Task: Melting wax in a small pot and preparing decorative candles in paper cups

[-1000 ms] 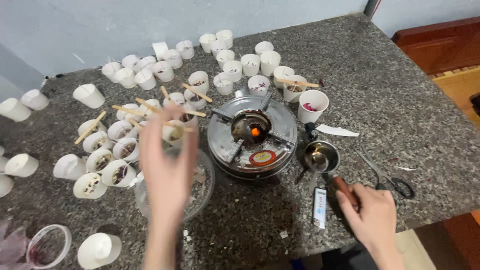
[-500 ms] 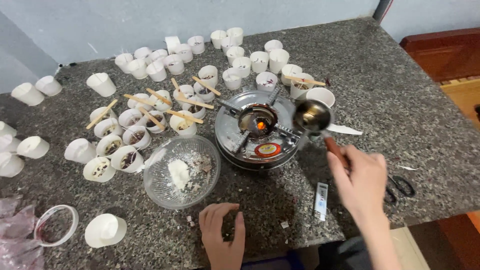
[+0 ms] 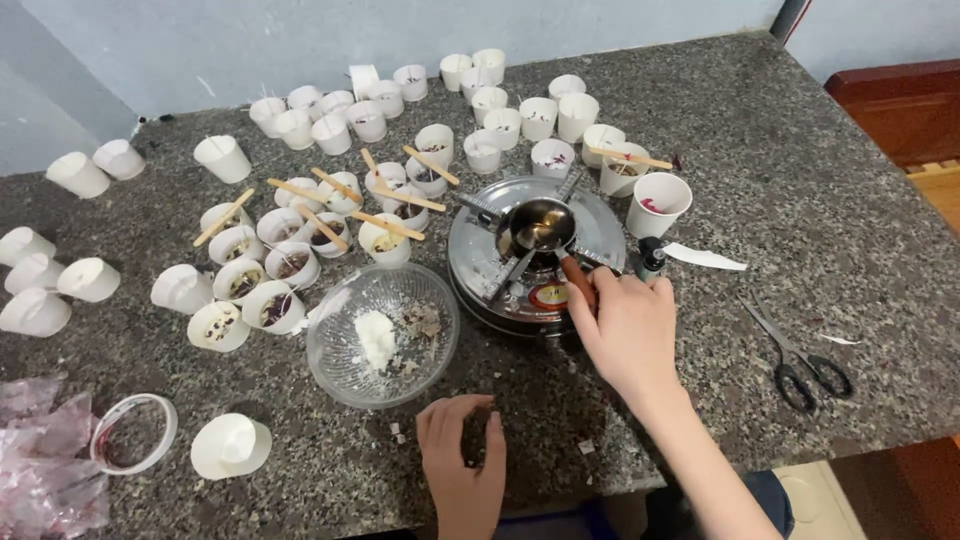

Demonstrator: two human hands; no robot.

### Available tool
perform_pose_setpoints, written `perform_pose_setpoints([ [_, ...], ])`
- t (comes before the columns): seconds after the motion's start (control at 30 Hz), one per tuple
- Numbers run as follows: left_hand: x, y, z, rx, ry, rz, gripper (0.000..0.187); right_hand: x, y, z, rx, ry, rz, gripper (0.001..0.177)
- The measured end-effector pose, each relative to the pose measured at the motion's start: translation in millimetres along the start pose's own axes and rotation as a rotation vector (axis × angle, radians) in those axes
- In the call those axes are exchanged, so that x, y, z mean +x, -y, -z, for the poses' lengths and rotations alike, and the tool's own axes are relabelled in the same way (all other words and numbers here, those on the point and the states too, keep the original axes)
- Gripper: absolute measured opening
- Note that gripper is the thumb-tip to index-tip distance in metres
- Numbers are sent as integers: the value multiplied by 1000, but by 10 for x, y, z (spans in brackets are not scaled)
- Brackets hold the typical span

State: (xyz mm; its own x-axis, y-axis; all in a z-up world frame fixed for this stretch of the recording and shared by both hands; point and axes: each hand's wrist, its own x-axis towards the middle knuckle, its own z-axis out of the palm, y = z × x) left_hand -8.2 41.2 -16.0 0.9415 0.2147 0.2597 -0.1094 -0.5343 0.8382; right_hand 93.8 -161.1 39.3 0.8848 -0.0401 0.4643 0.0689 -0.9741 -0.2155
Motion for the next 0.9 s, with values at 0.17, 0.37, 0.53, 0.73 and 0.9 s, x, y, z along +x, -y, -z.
perform_pose_setpoints([
  [0.17, -12, 13, -6, 12, 9, -23, 18, -55, -26, -103, -89, -85, 11, 35],
  [0.37, -16, 14, 8, 19, 9, -51, 16, -85, 2, -32, -90, -35, -41, 40],
  [0.53, -15, 18, 3, 6, 15, -25, 15, -95, -4, 58, -126, -43, -34, 43],
  [0.73, -9, -13, 26, -15, 19, -14, 17, -47, 19, 179, -172, -84, -31, 52],
  [0.9, -15, -19, 33, -6, 23, -28, 14, 109, 121, 307, 107, 16, -58, 61],
])
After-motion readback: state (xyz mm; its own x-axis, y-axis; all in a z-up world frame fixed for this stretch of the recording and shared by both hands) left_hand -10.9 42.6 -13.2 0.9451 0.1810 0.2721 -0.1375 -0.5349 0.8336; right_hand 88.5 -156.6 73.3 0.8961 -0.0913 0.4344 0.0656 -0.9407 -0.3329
